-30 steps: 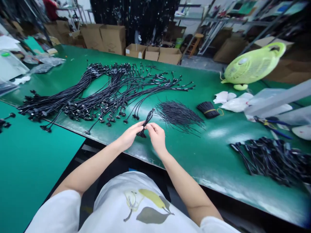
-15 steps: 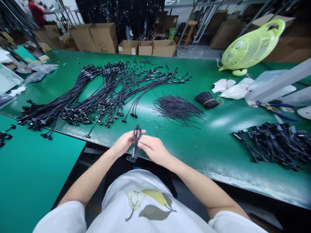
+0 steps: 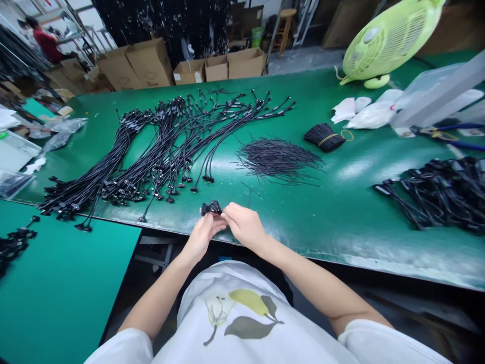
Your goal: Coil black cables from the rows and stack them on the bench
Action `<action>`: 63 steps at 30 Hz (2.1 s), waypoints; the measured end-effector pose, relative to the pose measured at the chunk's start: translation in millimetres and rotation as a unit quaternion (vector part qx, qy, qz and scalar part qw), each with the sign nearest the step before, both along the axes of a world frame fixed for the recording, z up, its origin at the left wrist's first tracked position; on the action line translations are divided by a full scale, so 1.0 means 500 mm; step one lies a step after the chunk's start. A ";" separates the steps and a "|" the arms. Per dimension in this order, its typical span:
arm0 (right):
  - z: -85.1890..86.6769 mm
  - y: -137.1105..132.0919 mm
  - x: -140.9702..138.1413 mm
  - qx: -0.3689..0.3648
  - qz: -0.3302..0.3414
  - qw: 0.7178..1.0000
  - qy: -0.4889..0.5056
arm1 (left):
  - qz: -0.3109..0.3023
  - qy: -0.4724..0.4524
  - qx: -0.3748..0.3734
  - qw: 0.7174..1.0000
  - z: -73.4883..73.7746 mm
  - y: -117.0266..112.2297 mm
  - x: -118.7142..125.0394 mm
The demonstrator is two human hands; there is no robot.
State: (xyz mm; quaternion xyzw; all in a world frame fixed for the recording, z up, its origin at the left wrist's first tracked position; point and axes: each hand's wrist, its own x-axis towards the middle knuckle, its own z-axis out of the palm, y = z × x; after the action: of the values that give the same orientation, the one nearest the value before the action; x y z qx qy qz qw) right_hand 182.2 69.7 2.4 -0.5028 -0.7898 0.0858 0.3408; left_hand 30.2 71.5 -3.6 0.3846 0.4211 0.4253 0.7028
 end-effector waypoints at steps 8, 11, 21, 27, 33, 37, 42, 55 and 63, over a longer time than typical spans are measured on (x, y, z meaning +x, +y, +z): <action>0.007 -0.003 0.018 -0.110 0.021 0.988 0.109 | -0.056 -0.129 -0.051 0.989 0.009 0.001 -0.028; 0.006 -0.003 0.021 -0.233 0.060 0.936 0.256 | -0.089 -0.104 -0.017 0.990 0.010 0.004 -0.043; 0.005 -0.031 0.047 -0.175 0.060 0.983 0.006 | -0.194 0.114 0.049 0.973 0.004 -0.015 -0.006; 0.048 -0.039 0.083 0.036 0.114 0.977 -0.178 | -0.163 0.461 0.286 0.824 0.013 0.001 -0.017; 0.016 -0.030 0.075 -0.030 0.064 0.974 -0.217 | -0.234 0.550 0.410 0.689 0.013 0.011 0.005; -0.023 -0.025 0.072 -0.099 0.051 0.971 -0.212 | -0.223 0.475 0.435 0.732 0.041 0.031 0.013; -0.033 -0.030 0.091 -0.035 -0.029 0.976 -0.211 | -0.126 0.257 0.255 0.923 0.045 0.027 0.014; -0.069 -0.009 0.073 -0.060 -0.078 0.979 -0.177 | 0.131 0.049 0.005 0.990 -0.002 0.040 0.128; -0.072 0.018 0.070 -0.117 -0.083 0.980 -0.136 | 0.105 0.149 0.104 0.978 -0.014 0.050 0.165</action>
State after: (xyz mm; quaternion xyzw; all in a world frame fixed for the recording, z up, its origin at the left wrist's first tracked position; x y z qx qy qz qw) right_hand 217.1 78.7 -33.9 -0.6097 -0.7688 0.0802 0.1754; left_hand 112.5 96.6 -10.8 0.4681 0.5123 0.4766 0.5396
